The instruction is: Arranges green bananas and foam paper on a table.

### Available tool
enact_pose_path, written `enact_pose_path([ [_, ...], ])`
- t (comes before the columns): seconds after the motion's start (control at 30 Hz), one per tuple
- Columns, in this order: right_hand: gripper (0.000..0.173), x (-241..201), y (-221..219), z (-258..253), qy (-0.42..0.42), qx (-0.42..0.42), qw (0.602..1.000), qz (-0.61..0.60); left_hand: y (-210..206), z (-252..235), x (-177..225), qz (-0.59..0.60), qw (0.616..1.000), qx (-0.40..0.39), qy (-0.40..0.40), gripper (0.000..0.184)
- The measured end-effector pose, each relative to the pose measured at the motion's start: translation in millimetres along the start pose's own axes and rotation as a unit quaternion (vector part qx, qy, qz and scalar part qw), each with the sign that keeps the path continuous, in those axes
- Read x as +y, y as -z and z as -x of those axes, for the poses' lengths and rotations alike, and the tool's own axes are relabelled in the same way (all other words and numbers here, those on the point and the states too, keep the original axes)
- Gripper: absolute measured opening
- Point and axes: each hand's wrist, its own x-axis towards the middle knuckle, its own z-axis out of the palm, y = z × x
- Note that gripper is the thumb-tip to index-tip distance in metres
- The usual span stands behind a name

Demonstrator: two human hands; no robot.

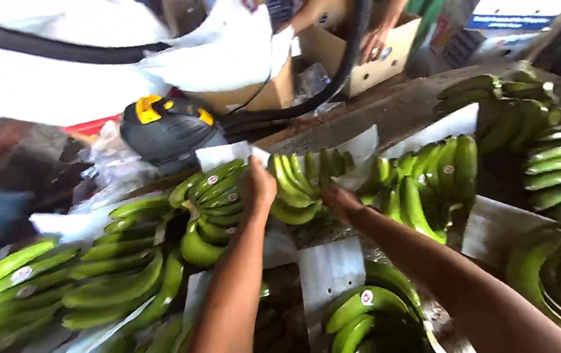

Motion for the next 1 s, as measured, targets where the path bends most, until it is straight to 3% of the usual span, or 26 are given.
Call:
enact_pose_path([
  [0.07, 0.034, 16, 23, 33, 0.154, 0.056, 0.973, 0.165, 1, 7, 2, 0.015, 0.999, -0.032, 0.025, 0.045],
  [0.13, 0.027, 47, 50, 73, 0.256, 0.222, 0.921, 0.194, -1, 17, 1, 0.051, 0.991, -0.119, 0.046, 0.056],
  [0.2, 0.019, 78, 98, 119, 0.183, 0.276, 0.923, 0.197, 1, 44, 21, 0.051, 0.987, -0.153, -0.008, 0.064],
  [0.27, 0.016, 113, 139, 148, -0.002, 0.211, 0.947, 0.242, -8, 77, 50, -0.011, 0.981, -0.156, -0.117, 0.062],
  [0.3, 0.022, 131, 151, 151, -0.091, 0.141, 0.948, 0.27, -20, 89, 60, -0.061, 0.971, -0.164, -0.163, 0.061],
  [0.37, 0.043, 162, 157, 143, -0.162, -0.005, 0.932, 0.326, -49, 97, 72, -0.17, 0.945, -0.207, -0.187, 0.078],
  [0.43, 0.059, 172, 152, 135, -0.108, -0.076, 0.926, 0.353, -77, 91, 68, -0.218, 0.935, -0.204, -0.191, 0.086],
  [0.5, 0.074, 179, 149, 133, -0.045, -0.129, 0.916, 0.378, -95, 83, 56, -0.224, 0.936, -0.173, -0.209, 0.073],
  [0.6, 0.069, 187, 159, 130, 0.058, -0.161, 0.902, 0.395, -90, 71, 49, -0.189, 0.937, -0.191, -0.222, 0.044],
  [0.77, 0.037, 171, 182, 110, 0.029, -0.029, 0.959, 0.281, -65, 27, 70, -0.045, 0.973, -0.182, -0.135, 0.034],
  [0.9, 0.032, 146, 198, 62, 0.002, 0.073, 0.978, 0.196, -66, -30, 78, 0.032, 0.989, -0.139, -0.03, 0.027],
  [1.0, 0.029, 140, 200, 11, -0.02, 0.189, 0.97, 0.148, -73, -63, 83, 0.112, 0.989, -0.09, 0.017, 0.031],
])
